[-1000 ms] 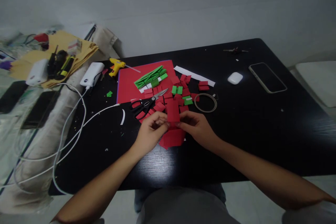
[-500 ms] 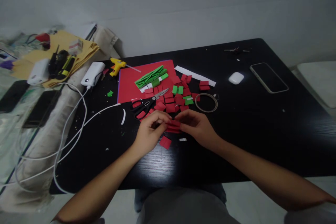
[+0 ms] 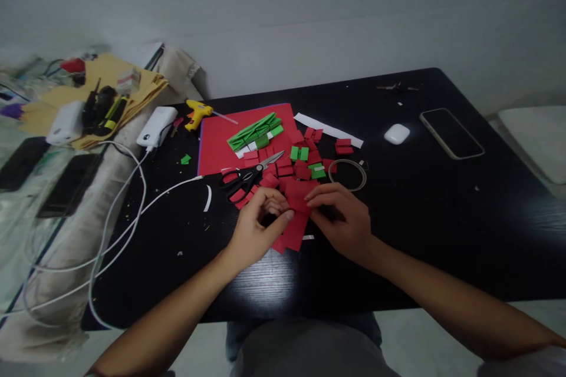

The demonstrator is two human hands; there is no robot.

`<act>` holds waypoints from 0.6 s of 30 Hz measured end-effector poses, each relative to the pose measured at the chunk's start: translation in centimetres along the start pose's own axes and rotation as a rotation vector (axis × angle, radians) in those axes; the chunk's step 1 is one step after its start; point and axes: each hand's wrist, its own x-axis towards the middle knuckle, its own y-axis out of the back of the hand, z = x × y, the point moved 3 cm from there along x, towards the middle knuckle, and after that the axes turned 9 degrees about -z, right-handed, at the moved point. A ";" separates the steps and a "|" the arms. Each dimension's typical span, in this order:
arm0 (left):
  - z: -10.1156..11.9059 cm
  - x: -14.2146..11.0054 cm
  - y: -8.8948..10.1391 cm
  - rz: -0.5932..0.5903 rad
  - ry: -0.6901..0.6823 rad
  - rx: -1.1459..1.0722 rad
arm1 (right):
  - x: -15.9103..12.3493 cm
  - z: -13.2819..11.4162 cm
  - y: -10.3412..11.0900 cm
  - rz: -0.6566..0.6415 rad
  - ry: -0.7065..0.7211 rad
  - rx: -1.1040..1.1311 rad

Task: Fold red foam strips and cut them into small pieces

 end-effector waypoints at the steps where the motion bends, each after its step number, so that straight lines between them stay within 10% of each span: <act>1: -0.1 0.1 -0.1 0.008 0.006 -0.022 | -0.1 0.0 -0.1 -0.003 0.013 -0.009; 18: 0.0 0.4 0.9 0.071 -0.036 0.042 | 0.3 1.2 0.1 0.023 -0.175 -0.102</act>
